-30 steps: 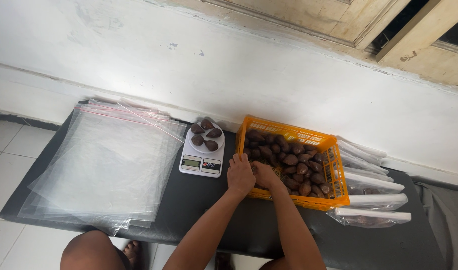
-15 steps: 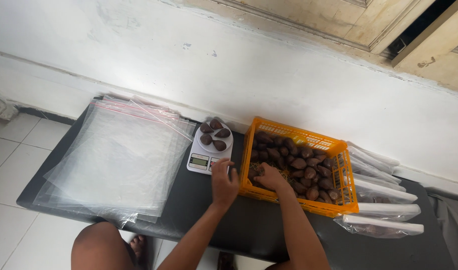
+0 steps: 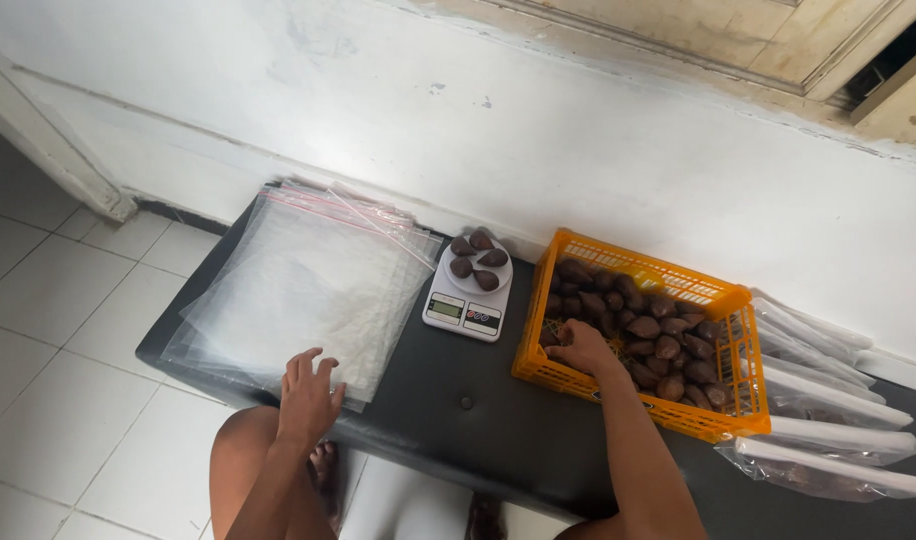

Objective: Weighing snake fruits on a digital scale and placing them into plastic zip-lock bags for packaging

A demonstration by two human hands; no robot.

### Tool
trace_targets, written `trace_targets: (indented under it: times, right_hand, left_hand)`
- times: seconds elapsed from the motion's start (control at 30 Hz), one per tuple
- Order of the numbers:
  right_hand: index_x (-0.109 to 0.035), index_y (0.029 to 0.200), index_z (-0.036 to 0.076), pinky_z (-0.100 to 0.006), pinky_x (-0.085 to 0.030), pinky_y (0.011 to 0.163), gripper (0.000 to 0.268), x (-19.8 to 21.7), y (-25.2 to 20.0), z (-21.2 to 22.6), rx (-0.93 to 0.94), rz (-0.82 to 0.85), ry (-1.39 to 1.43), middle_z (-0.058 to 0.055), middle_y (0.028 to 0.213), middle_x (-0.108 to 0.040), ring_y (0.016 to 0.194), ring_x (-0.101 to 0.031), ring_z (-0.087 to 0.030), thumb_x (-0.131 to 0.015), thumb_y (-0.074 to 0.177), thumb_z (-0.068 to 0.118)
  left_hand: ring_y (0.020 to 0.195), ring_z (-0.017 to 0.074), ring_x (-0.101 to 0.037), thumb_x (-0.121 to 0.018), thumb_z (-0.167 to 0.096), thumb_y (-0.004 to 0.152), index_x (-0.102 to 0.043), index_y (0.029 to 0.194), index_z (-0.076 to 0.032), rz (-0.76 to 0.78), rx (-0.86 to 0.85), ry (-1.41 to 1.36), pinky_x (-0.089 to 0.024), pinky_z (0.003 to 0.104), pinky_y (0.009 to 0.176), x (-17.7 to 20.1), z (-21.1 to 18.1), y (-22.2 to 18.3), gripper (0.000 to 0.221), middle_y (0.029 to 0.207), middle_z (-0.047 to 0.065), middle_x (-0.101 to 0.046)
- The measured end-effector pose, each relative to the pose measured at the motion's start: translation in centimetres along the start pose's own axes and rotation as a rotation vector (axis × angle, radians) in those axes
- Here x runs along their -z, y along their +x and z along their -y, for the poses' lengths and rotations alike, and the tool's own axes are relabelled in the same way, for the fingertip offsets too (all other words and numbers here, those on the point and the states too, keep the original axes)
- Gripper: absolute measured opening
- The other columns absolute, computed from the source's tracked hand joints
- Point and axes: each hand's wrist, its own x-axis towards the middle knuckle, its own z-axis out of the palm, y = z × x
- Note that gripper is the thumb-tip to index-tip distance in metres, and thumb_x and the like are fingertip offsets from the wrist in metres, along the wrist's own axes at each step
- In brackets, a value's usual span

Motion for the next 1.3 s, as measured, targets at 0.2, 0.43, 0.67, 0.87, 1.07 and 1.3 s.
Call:
trace_targets:
  times: [0.2, 0.43, 0.67, 0.87, 1.07, 1.3]
  right_hand:
    - [-0.060, 0.123, 0.004, -0.058, -0.055, 0.100, 0.047, -1.4, -0.6, -1.5, 0.115, -0.181, 0.222, -0.020, 0.119, -0.067, 0.122, -0.063, -0.041, -0.084, 0.086, 0.020]
    - [-0.065, 0.122, 0.002, -0.044, -0.062, 0.078, 0.040, -0.2, -4.2, 0.4, 0.179, -0.595, 0.152, -0.015, 0.110, -0.050, 0.097, -0.065, -0.030, -0.067, 0.086, 0.018]
    - [-0.066, 0.114, 0.004, -0.039, -0.060, 0.055, 0.028, -1.3, -4.6, -0.4, 0.348, -1.099, -0.003, -0.010, 0.107, -0.049, 0.072, -0.065, -0.030, -0.068, 0.089, 0.017]
    - [-0.070, 0.110, 0.009, -0.029, -0.057, 0.048, 0.026, -1.6, -3.2, -1.0, 0.424, -1.368, -0.198, -0.003, 0.103, -0.053, 0.061, -0.062, -0.020, -0.074, 0.088, 0.021]
    - [-0.073, 0.106, 0.007, -0.031, -0.050, 0.040, 0.024, -1.4, -2.7, -0.8, 0.465, -1.429, -0.186, -0.004, 0.095, -0.054, 0.050, -0.057, -0.020, -0.076, 0.085, 0.018]
    - [-0.074, 0.105, 0.007, -0.030, -0.051, 0.040, 0.026, -0.8, -1.6, -0.1, 0.438, -1.389, -0.115, -0.002, 0.089, -0.053, 0.052, -0.060, -0.020, -0.079, 0.081, 0.016]
  left_hand:
    - [0.146, 0.0301, -0.034, -0.061, -0.034, 0.100, -0.059, 0.127, -0.018, 0.168, 0.065, 0.006, -0.040, 0.046, 0.116, 4.2, -2.9, -0.4, 0.032, 0.149, 0.009, -0.040]
    - [0.146, 0.0286, -0.034, -0.061, -0.036, 0.100, -0.061, 0.129, -0.021, 0.188, 0.093, -0.087, -0.039, 0.047, 0.115, 6.7, -2.1, -3.0, 0.033, 0.150, 0.007, -0.041]
    - [0.145, 0.0280, -0.036, -0.061, -0.039, 0.099, -0.060, 0.130, -0.022, 0.186, 0.054, -0.014, -0.042, 0.046, 0.114, 6.1, -0.2, -3.7, 0.036, 0.151, 0.006, -0.043]
    - [0.144, 0.0286, -0.041, -0.062, -0.042, 0.098, -0.059, 0.132, -0.021, 0.302, -0.074, 0.098, -0.041, 0.046, 0.114, 5.0, -0.9, 0.9, 0.040, 0.148, 0.007, -0.047]
    - [0.135, 0.0311, -0.053, -0.067, -0.040, 0.094, -0.062, 0.131, -0.015, 0.387, -0.240, 0.213, -0.047, 0.048, 0.107, 2.6, -2.6, 8.5, 0.045, 0.136, 0.011, -0.058]
    - [0.117, 0.0300, -0.068, -0.064, -0.030, 0.097, -0.066, 0.127, -0.009, 0.399, -0.289, 0.143, -0.055, 0.045, 0.097, 2.2, -4.5, 12.4, 0.037, 0.118, 0.012, -0.069]
